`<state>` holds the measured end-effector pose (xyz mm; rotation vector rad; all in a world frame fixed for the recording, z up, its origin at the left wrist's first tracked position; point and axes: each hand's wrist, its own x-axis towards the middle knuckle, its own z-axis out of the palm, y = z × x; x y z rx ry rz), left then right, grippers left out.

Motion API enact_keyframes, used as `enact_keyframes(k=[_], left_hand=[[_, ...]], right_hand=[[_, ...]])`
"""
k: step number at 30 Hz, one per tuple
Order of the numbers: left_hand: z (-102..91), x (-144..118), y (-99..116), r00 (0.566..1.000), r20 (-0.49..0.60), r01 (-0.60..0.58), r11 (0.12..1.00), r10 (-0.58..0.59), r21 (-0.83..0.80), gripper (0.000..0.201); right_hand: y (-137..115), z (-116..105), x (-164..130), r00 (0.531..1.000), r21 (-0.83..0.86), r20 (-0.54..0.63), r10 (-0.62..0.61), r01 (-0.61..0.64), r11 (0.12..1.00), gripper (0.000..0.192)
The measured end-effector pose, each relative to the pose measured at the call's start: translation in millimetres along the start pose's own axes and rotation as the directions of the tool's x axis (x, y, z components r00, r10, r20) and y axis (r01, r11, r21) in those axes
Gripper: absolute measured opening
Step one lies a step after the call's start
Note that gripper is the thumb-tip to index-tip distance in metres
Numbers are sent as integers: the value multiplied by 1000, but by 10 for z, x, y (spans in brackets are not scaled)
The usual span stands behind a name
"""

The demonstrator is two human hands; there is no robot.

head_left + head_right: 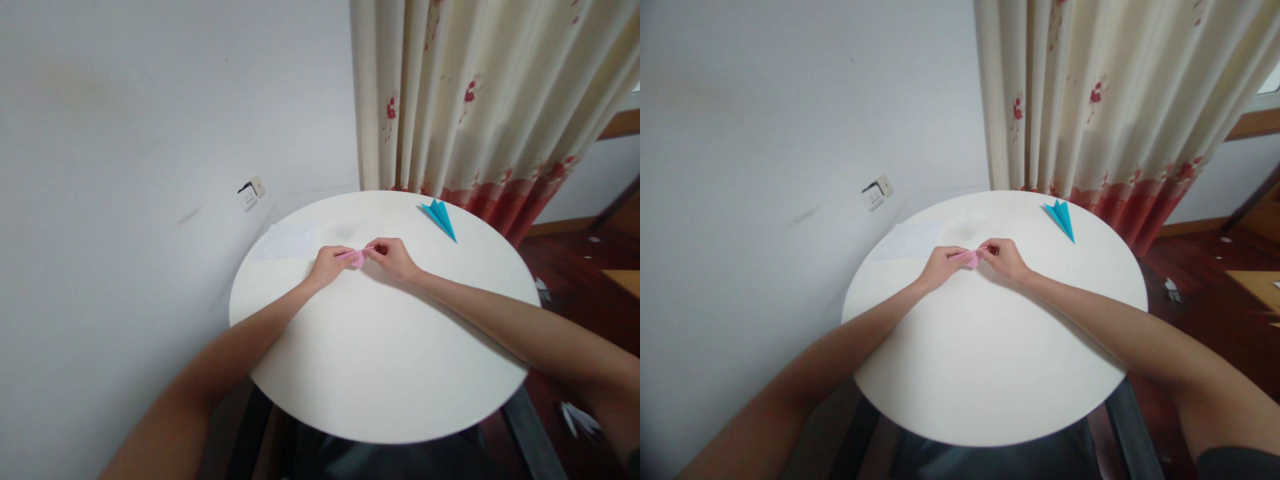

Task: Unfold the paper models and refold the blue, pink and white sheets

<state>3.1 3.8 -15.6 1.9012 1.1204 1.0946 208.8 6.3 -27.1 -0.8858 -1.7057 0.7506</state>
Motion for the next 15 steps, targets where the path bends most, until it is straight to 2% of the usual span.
enact_keyframes(k=[5, 11, 15], left_hand=[[-1, -19, 37, 998, 58, -17, 1000, 18, -9, 45], [-12, -35, 81, 997, 71, -15, 1000, 16, -7, 47], [-18, -39, 79, 996, 83, -4, 1000, 6, -28, 50]], right_hand=[[-5, 19, -7, 1000, 13, 26, 3, -3, 1000, 26], [-31, 35, -13, 999, 70, 23, 32, -34, 997, 25], [-41, -4, 34, 999, 65, -15, 50, -49, 997, 31]])
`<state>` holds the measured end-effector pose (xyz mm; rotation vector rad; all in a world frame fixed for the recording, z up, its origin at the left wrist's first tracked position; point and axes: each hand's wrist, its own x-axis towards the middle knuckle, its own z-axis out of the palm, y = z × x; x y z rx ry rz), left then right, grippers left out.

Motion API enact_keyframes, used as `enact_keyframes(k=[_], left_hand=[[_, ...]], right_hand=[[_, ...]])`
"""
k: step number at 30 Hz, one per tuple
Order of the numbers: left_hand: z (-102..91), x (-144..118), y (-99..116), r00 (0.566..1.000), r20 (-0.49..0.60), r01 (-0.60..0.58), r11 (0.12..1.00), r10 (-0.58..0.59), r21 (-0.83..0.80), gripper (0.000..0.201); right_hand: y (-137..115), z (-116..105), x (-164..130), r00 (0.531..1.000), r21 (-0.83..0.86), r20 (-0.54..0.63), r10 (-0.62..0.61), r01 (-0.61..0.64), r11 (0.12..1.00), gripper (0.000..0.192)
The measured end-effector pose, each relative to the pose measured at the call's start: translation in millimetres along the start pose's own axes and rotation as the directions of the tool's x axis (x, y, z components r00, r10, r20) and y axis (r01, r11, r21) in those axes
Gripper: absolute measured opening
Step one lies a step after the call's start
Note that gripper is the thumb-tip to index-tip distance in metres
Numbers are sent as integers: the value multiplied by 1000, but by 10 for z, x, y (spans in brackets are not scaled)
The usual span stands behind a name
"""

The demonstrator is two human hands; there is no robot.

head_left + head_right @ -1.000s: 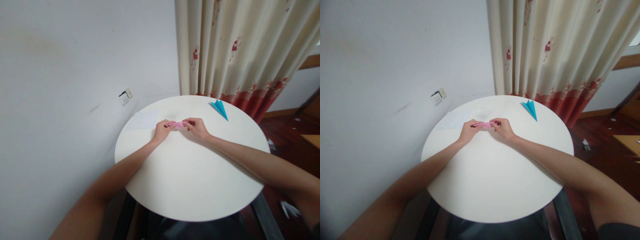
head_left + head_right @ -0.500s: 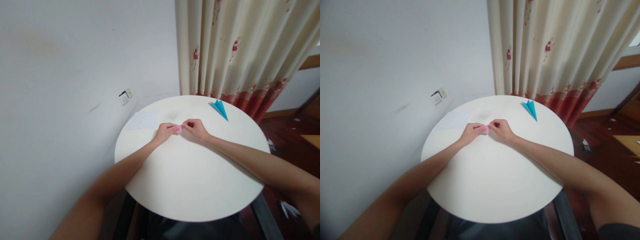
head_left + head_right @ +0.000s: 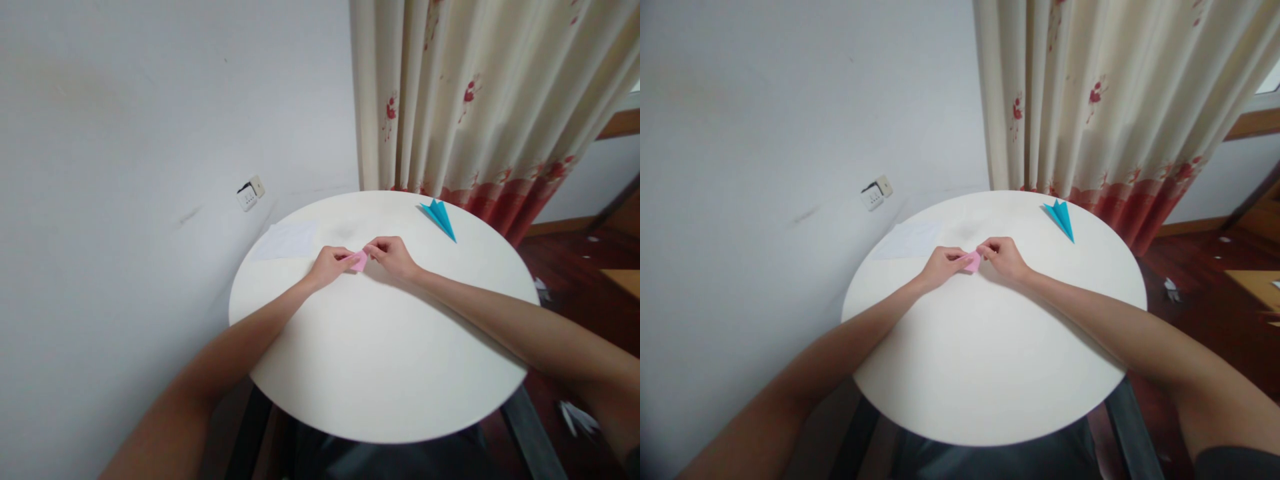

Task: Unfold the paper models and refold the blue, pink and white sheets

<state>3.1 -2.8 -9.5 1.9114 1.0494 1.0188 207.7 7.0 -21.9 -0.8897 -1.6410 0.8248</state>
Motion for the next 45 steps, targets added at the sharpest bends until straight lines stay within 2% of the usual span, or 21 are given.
enact_keyframes(k=[5, 7, 9, 12, 14, 17, 23, 30, 38, 42, 45], left_hand=[[-1, 23, -85, 998, -20, 51, 997, -52, -64, 52], [4, 35, -108, 995, -56, 82, 991, -88, -103, 52], [9, 40, -105, 989, -80, 114, 983, -127, -146, 51], [12, 37, -61, 985, -84, 131, 968, -152, -213, 49], [12, 32, -27, 988, -72, 116, 962, -138, -248, 48], [14, 26, -3, 991, -57, 100, 960, -118, -262, 45], [25, 29, -50, 986, -13, 158, 968, -163, -197, 48], [35, 5, -48, 969, 174, 200, 971, -176, -133, 50], [26, 21, -93, 972, 178, 174, 980, -154, -100, 51], [22, 25, -107, 955, 249, 188, 979, -162, -83, 57], [20, 15, -125, 946, 280, 197, 977, -165, -88, 53]], right_hand=[[64, -172, 128, 983, 22, -184, 16, -13, 1000, 38], [87, -202, 145, 977, 35, -211, 40, -34, 999, 42], [84, -174, 119, 985, 28, -165, 58, -54, 998, 47], [37, -52, 23, 999, -20, 7, 53, -53, 998, 51], [-1, 34, -43, 991, -45, 134, 22, -16, 999, 48], [-31, 96, -92, 978, -67, 205, -36, 51, 996, 41], [7, 52, -52, 990, -49, 142, 1, 6, 999, 37], [72, 49, -37, 996, -7, 85, 33, -33, 999, 36], [65, 56, -32, 995, -6, 64, 80, -80, 997, 38], [51, 56, -20, 994, 9, 20, 112, -112, 994, 38], [35, 46, -12, 993, 22, -9, 122, -122, 992, 38]])
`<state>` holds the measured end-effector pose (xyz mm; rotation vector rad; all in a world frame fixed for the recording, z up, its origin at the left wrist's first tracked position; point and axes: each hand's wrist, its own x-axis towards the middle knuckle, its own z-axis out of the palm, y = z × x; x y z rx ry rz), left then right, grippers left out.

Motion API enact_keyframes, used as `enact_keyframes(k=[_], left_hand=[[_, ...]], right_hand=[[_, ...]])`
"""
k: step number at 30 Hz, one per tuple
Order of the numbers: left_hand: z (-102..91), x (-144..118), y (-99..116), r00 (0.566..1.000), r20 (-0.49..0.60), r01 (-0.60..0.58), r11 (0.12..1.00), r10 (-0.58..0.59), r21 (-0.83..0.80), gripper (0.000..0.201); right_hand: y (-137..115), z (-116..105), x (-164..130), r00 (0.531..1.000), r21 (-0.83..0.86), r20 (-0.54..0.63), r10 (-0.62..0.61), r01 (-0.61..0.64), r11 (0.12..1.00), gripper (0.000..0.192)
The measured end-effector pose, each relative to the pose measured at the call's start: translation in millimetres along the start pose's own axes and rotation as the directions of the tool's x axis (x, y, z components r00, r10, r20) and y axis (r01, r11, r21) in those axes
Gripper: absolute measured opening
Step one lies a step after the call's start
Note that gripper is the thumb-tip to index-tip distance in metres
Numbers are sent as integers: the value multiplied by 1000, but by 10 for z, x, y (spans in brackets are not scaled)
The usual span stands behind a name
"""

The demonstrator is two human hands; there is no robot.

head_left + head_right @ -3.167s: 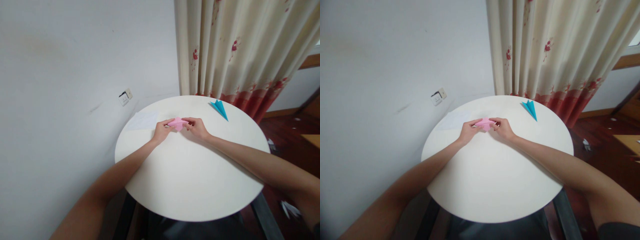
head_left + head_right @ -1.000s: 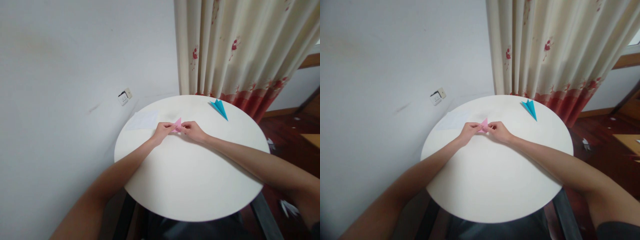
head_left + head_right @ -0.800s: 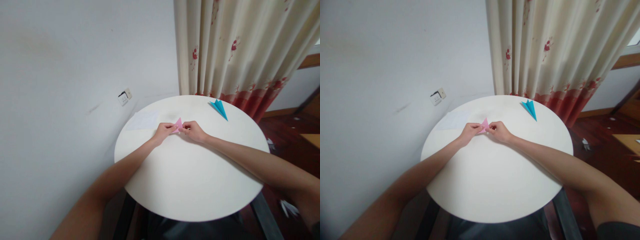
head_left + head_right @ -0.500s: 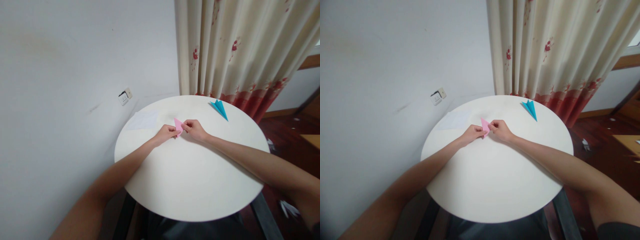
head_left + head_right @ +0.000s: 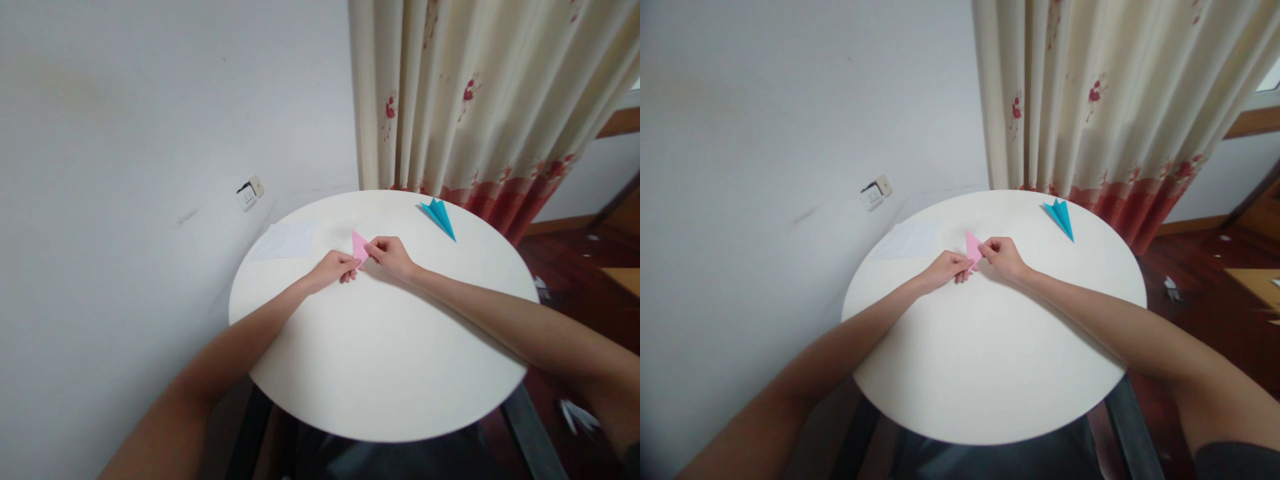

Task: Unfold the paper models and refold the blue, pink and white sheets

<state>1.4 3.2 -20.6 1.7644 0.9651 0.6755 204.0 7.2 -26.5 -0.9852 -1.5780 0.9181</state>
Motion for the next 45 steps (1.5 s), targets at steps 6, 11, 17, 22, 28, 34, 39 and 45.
enact_keyframes(k=[6, 11, 17, 22, 28, 34, 39, 45], left_hand=[[-19, -12, -29, 1000, 4, -9, 1000, 9, 22, 45], [-28, -6, -62, 1000, 10, -21, 1000, 21, 4, 45], [-14, 4, -63, 999, -24, -26, 1000, 26, -15, 56], [-19, 41, -44, 989, -146, 12, 996, -24, -89, 70], [-15, 32, 9, 985, -166, -54, 996, 41, -74, 58], [-8, 23, -3, 984, -171, -59, 998, 54, -27, 54], [-12, 41, -43, 978, -197, -78, 996, 68, -47, 51], [-7, 33, 3, 965, -253, -84, 996, 73, -31, 52]], right_hand=[[-16, -15, 2, 999, 8, -42, -1, 1, 1000, 39], [12, -30, 15, 995, 13, -87, -39, 40, 999, 41], [61, -73, 54, 991, 34, -131, -32, 36, 999, 47], [89, -60, 68, 995, 49, -102, -8, 13, 999, 48], [71, -5, 13, 997, 32, 78, 1, -4, 999, 45], [26, -6, -38, 978, 7, 208, -5, 4, 1000, 43], [-2, -29, -62, 966, -4, 257, -12, 14, 1000, 43], [-30, -30, -74, 950, -8, 313, -1, 4, 1000, 46]])
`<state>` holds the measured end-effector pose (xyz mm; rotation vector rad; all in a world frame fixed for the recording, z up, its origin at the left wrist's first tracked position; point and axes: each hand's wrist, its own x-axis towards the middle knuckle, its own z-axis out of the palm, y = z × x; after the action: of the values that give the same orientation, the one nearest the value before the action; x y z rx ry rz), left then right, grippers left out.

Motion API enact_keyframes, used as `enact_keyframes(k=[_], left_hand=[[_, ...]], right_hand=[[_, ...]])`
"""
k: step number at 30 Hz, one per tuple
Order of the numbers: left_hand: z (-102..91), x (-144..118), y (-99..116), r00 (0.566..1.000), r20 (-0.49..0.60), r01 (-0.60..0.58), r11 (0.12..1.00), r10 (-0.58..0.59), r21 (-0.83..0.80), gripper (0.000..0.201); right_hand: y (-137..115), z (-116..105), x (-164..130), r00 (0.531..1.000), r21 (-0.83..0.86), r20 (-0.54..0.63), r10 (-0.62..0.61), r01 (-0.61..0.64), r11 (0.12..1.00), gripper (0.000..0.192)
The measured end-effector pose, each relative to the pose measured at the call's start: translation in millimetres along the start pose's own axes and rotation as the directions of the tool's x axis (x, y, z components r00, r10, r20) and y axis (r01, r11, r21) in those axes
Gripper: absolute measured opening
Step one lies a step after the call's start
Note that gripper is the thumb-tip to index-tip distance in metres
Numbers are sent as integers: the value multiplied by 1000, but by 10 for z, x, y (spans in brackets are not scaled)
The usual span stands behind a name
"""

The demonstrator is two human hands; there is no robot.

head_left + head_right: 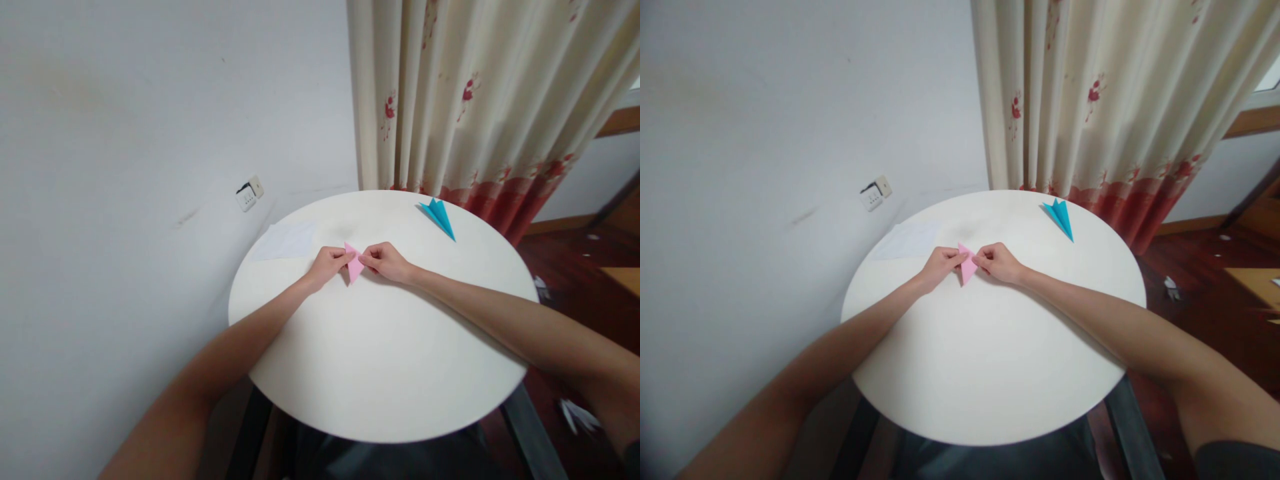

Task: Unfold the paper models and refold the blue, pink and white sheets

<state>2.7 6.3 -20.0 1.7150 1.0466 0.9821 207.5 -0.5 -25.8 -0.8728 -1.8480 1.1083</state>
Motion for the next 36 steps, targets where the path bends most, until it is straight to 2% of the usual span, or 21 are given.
enact_keyframes(k=[11, 20, 23, 29, 36], left_hand=[[-5, 3, 66, 984, -164, -77, 996, 69, -43, 42], [-52, 19, 94, 967, -248, -79, 992, 52, -100, 42], [-47, 23, 66, 981, -189, -71, 987, 43, -144, 46], [19, -27, 75, 997, 55, -55, 993, 61, -106, 59], [19, -63, 114, 988, 114, -91, 992, 101, -88, 62]], right_hand=[[-5, 1, -3, 998, 15, 54, -6, 6, 1000, 47], [-1, 9, 6, 998, 88, 53, 42, -47, 995, 53], [11, 3, 27, 998, 142, 2, 64, -64, 988, 56], [26, -27, 52, 990, 223, -98, 97, -73, 972, 58], [35, -25, 49, 991, 249, -92, 101, -75, 965, 56]])
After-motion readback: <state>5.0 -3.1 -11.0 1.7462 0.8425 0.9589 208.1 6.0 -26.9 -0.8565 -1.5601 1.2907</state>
